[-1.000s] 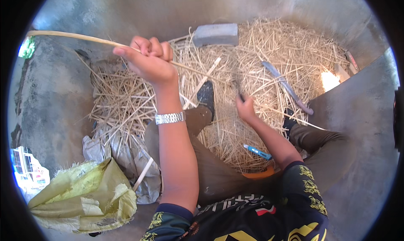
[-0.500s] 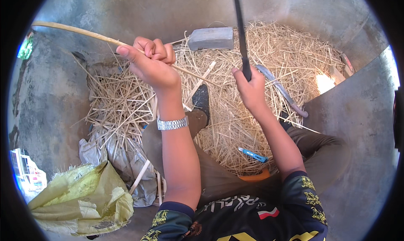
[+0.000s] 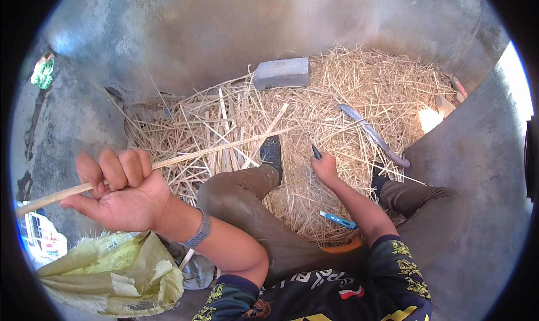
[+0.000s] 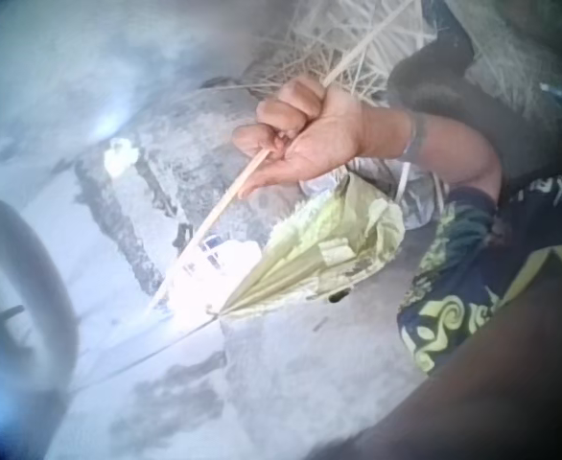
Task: The person sits on a straw-covered floor and uses a knife to shave thin strips off a long bamboo stick. They hold the stick with one hand and scrape the blade along its length to remove the outer layer, creating a pile of shavings.
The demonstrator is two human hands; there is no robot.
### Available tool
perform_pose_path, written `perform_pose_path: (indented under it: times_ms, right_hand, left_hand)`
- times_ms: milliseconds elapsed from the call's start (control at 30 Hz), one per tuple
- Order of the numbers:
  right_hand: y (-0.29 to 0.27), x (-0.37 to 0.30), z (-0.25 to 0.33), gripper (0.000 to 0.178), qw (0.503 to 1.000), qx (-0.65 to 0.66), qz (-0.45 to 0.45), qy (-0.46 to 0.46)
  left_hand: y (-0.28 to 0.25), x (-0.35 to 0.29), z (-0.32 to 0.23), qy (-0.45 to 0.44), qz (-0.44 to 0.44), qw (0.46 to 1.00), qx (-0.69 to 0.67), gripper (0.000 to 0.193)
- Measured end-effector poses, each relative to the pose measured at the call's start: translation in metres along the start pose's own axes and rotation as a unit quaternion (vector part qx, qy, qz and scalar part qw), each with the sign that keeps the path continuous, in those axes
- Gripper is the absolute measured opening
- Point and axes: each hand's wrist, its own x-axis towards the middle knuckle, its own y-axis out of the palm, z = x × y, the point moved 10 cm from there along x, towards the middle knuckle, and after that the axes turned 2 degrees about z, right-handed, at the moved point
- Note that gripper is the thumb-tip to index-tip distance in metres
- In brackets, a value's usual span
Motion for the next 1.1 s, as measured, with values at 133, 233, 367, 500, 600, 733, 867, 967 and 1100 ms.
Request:
perform_pose_path:
  times_ms: [133,233,367,500,600,733,867,967,1100]
  right_hand:
    - [-0.037,-0.032,0.124,0.024,0.982,0.157,0.008,-0.103]
    - [-0.054,-0.073,0.211,0.018,0.975,0.088,0.048,-0.199]
    - [-0.085,-0.091,0.246,0.019,0.950,0.075,-0.024,-0.301]
    - [-0.111,-0.015,0.149,0.028,0.998,0.044,-0.032,-0.020]
    - [-0.132,-0.011,0.105,0.032,0.995,0.038,-0.088,-0.015]
    - [-0.125,-0.064,0.060,0.024,0.970,0.210,0.022,0.120]
    - [-0.126,-0.124,0.042,0.024,0.958,0.229,0.017,0.170]
    - [-0.142,-0.154,0.065,0.027,0.959,0.257,-0.009,0.118]
    - [-0.207,-0.182,0.174,0.022,0.928,0.368,-0.053,-0.022]
  left_hand:
    - [-0.023,0.002,-0.005,0.039,0.012,0.997,-0.064,0.060]
    - [-0.026,0.002,-0.014,0.083,0.046,0.986,-0.140,0.061]
    - [-0.018,-0.003,-0.040,0.112,0.113,0.955,-0.251,0.062]
    - [-0.016,-0.013,-0.063,0.156,0.087,0.965,-0.190,0.061]
    - [-0.025,-0.016,-0.069,0.177,-0.010,0.978,-0.109,0.057]
    - [-0.024,-0.008,-0.035,0.121,-0.121,0.985,-0.022,0.055]
    - [-0.012,-0.003,0.053,0.015,-0.185,0.982,0.028,0.059]
    - [0.003,-0.005,0.102,-0.039,-0.116,0.993,0.008,0.061]
    - [0.023,-0.008,0.106,-0.067,-0.071,0.995,-0.009,0.062]
